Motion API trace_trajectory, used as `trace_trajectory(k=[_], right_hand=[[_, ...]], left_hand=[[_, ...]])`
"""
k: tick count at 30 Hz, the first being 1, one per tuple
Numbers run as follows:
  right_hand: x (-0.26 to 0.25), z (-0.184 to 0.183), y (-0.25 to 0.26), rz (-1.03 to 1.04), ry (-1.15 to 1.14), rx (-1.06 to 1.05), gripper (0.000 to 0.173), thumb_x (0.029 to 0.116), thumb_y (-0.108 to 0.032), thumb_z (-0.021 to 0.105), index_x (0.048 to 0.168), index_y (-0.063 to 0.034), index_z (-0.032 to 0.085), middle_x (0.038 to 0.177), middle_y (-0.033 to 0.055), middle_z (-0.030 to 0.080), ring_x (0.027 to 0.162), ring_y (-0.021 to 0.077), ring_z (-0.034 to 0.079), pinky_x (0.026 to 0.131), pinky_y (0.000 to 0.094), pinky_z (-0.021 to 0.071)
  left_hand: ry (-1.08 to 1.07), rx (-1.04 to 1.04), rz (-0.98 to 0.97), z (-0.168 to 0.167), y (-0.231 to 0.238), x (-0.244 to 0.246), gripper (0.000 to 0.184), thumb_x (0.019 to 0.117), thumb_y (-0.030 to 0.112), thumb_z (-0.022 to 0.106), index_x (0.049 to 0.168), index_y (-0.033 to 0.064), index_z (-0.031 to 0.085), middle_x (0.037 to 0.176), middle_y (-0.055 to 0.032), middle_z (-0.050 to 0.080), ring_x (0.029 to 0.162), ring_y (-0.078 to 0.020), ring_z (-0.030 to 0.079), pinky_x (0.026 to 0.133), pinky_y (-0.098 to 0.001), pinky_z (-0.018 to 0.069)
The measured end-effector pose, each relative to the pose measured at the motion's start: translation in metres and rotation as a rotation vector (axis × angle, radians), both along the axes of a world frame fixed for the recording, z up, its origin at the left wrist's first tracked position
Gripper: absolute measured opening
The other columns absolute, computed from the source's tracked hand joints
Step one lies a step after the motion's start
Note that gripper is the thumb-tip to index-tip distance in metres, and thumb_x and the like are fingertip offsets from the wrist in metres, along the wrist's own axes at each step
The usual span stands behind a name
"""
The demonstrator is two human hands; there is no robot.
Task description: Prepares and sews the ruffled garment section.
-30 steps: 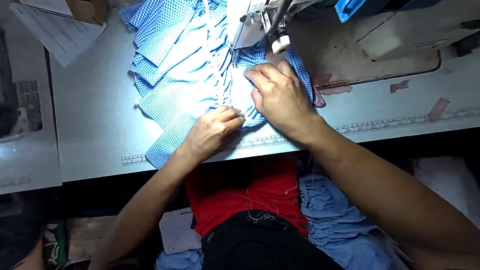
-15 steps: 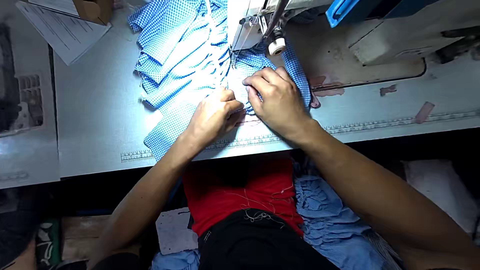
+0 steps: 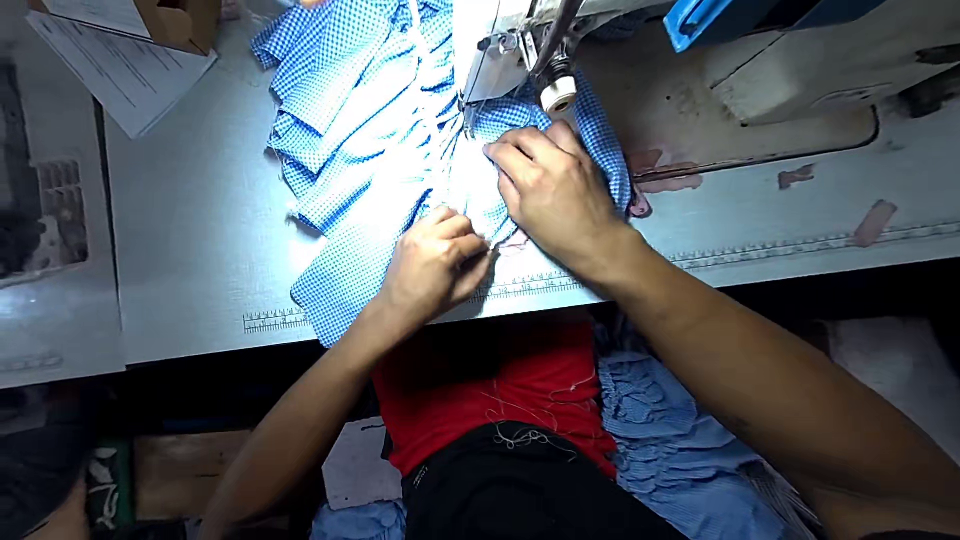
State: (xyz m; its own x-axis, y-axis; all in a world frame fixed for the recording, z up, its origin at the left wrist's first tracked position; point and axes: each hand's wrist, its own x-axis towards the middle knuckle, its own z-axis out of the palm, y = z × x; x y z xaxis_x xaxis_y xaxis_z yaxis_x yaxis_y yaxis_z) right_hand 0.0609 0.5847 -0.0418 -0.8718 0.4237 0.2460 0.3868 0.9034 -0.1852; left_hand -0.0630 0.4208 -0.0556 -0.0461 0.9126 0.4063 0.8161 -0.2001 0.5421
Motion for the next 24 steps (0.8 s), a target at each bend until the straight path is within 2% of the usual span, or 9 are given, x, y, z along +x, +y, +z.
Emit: trace_trajectory(k=[2, 7, 11, 14, 16, 19, 24], right_hand=[[-0.006, -0.001, 0.006, 0.006, 0.003, 0.003, 0.032, 0.1058, -0.012, 0.046, 0.127, -0.0069, 0.069, 0.128, 0.014, 0.067, 0.117, 0.0378, 0.061, 0.099, 0.0465, 0.0492], [-0.016, -0.006, 0.023, -0.009, 0.049, 0.04, 0.032, 0.1064, -0.013, 0.044, 0.125, -0.0068, 0.069, 0.125, 0.0165, 0.069, 0.116, 0.0387, 0.064, 0.097, 0.0493, 0.051], [-0.021, -0.009, 0.025, -0.078, 0.151, 0.106, 0.03, 0.1057, -0.014, 0.047, 0.12, -0.0113, 0.073, 0.115, 0.0175, 0.072, 0.111, 0.0386, 0.067, 0.091, 0.0506, 0.0532], [-0.014, -0.002, 0.011, -0.056, 0.131, 0.009, 0.03, 0.1062, -0.025, 0.049, 0.118, -0.0108, 0.073, 0.119, 0.0147, 0.071, 0.116, 0.0365, 0.063, 0.098, 0.0498, 0.0495], [-0.007, -0.002, 0.008, -0.044, 0.084, -0.047, 0.03, 0.1054, -0.021, 0.048, 0.12, -0.0109, 0.073, 0.122, 0.0115, 0.07, 0.117, 0.0353, 0.061, 0.1, 0.0471, 0.048], [-0.004, -0.001, 0.014, -0.056, 0.052, -0.059, 0.031, 0.1037, -0.015, 0.048, 0.122, -0.0113, 0.073, 0.127, 0.0101, 0.07, 0.121, 0.035, 0.062, 0.101, 0.048, 0.0487], [-0.01, -0.003, 0.021, -0.058, 0.049, -0.04, 0.032, 0.1044, -0.015, 0.047, 0.122, -0.0102, 0.072, 0.126, 0.0126, 0.07, 0.119, 0.0362, 0.063, 0.099, 0.0483, 0.0499]], left_hand=[[0.005, -0.009, 0.008, -0.001, 0.01, -0.01, 0.018, 0.0954, 0.023, 0.069, 0.087, 0.0103, 0.079, 0.09, -0.0061, 0.073, 0.096, -0.0217, 0.067, 0.085, -0.0356, 0.0538], [0.019, 0.023, 0.023, -0.001, 0.033, -0.029, 0.02, 0.0955, 0.024, 0.069, 0.087, 0.0107, 0.081, 0.085, -0.0056, 0.07, 0.093, -0.0208, 0.064, 0.084, -0.035, 0.0509], [0.029, 0.001, 0.038, 0.0, 0.048, -0.04, 0.022, 0.0958, 0.025, 0.068, 0.085, 0.0117, 0.08, 0.083, -0.0045, 0.069, 0.092, -0.0197, 0.064, 0.083, -0.0348, 0.049], [0.026, 0.009, 0.048, 0.001, 0.048, -0.04, 0.018, 0.0937, 0.022, 0.07, 0.085, 0.0105, 0.08, 0.081, -0.0055, 0.068, 0.089, -0.0198, 0.063, 0.081, -0.034, 0.0492], [0.012, 0.032, 0.088, 0.002, 0.042, -0.034, 0.013, 0.0911, 0.019, 0.072, 0.085, 0.0098, 0.08, 0.078, -0.0055, 0.068, 0.085, -0.0183, 0.063, 0.077, -0.0314, 0.0504], [-0.027, 0.012, 0.108, 0.004, 0.033, -0.026, 0.012, 0.0896, 0.016, 0.073, 0.083, 0.009, 0.079, 0.077, -0.0046, 0.065, 0.084, -0.0167, 0.061, 0.075, -0.0294, 0.0486], [0.033, 0.042, 0.08, 0.002, 0.039, -0.026, 0.015, 0.0914, 0.016, 0.071, 0.081, 0.0076, 0.077, 0.077, -0.006, 0.062, 0.085, -0.0195, 0.06, 0.075, -0.0307, 0.0482]])
